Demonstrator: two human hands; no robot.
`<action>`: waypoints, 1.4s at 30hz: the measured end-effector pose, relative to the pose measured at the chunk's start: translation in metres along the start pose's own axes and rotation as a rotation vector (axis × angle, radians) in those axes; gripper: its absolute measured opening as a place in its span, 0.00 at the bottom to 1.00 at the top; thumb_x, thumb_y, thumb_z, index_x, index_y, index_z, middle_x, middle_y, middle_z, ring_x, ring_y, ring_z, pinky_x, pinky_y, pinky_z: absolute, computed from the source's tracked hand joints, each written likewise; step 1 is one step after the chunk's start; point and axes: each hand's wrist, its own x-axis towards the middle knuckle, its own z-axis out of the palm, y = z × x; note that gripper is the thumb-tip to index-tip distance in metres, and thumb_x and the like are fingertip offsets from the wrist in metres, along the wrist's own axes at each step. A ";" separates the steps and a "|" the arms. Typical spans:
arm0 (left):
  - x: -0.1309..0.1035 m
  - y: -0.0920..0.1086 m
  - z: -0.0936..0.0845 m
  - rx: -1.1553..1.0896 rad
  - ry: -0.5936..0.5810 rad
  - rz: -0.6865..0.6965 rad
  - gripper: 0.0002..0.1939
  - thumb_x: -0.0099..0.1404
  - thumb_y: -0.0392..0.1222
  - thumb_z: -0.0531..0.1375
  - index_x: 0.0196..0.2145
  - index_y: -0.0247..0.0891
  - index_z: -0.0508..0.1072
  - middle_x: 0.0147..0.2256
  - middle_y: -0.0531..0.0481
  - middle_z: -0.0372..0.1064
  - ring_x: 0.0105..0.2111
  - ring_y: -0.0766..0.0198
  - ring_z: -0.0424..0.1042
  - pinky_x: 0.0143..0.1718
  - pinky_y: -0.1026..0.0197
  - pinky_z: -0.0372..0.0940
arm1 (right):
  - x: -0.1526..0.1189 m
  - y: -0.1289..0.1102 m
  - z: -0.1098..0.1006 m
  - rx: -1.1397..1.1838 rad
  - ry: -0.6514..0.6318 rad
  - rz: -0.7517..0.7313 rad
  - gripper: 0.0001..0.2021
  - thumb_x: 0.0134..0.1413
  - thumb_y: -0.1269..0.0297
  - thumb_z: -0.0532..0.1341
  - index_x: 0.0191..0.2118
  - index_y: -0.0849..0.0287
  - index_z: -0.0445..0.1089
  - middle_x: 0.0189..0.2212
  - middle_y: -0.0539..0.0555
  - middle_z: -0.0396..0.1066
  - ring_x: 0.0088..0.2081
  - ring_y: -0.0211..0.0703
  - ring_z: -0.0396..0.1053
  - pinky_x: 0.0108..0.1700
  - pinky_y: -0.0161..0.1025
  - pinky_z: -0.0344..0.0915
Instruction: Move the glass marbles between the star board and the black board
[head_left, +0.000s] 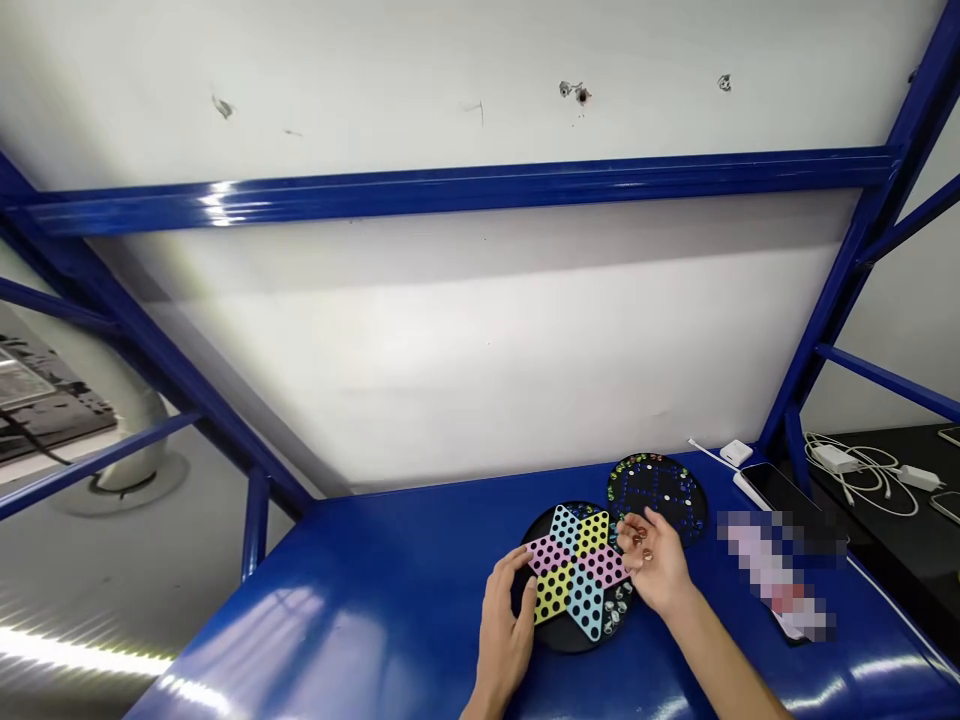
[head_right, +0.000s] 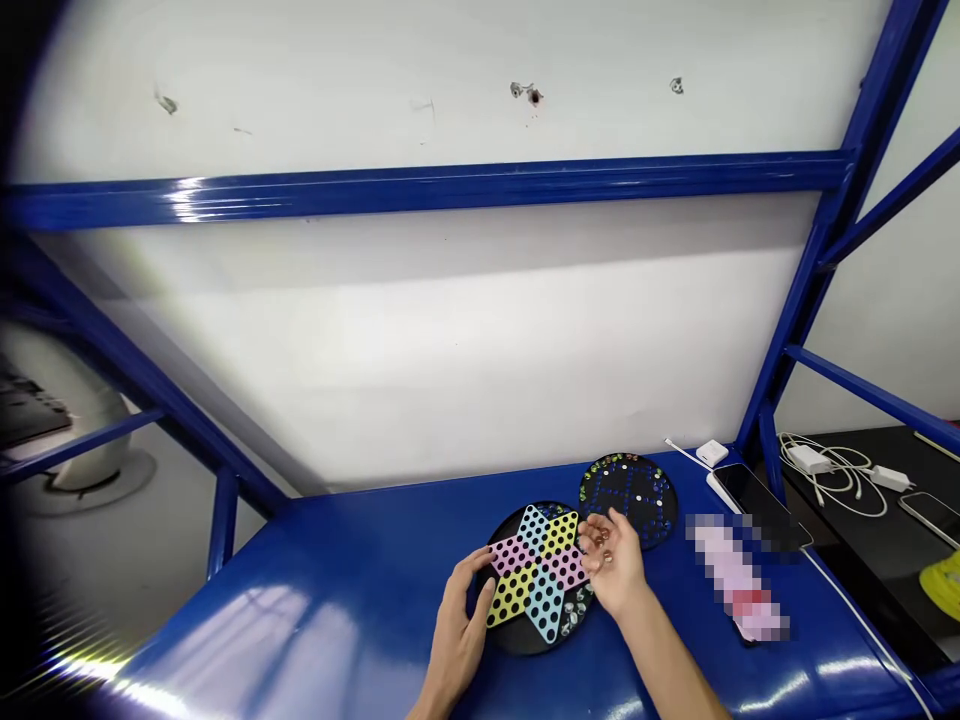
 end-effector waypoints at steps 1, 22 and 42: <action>0.007 0.007 0.001 0.032 -0.039 0.027 0.19 0.72 0.53 0.50 0.51 0.44 0.72 0.55 0.44 0.70 0.57 0.51 0.68 0.59 0.45 0.65 | -0.003 -0.011 -0.006 0.048 0.026 -0.018 0.09 0.60 0.61 0.59 0.34 0.61 0.72 0.30 0.56 0.77 0.25 0.35 0.71 0.19 0.28 0.60; 0.131 0.091 0.078 0.841 -0.593 0.058 0.07 0.66 0.39 0.61 0.38 0.34 0.78 0.38 0.36 0.77 0.41 0.50 0.78 0.42 0.56 0.67 | -0.013 -0.046 -0.041 0.245 -0.027 -0.118 0.22 0.64 0.56 0.55 0.55 0.67 0.71 0.55 0.67 0.73 0.57 0.51 0.71 0.55 0.46 0.72; 0.080 0.142 0.071 0.242 -0.640 0.209 0.14 0.66 0.42 0.57 0.46 0.46 0.78 0.45 0.52 0.79 0.41 0.60 0.75 0.47 0.60 0.68 | -0.007 -0.018 -0.034 -0.271 -0.113 -0.027 0.23 0.47 0.46 0.73 0.30 0.59 0.66 0.15 0.37 0.52 0.15 0.23 0.40 0.16 0.26 0.35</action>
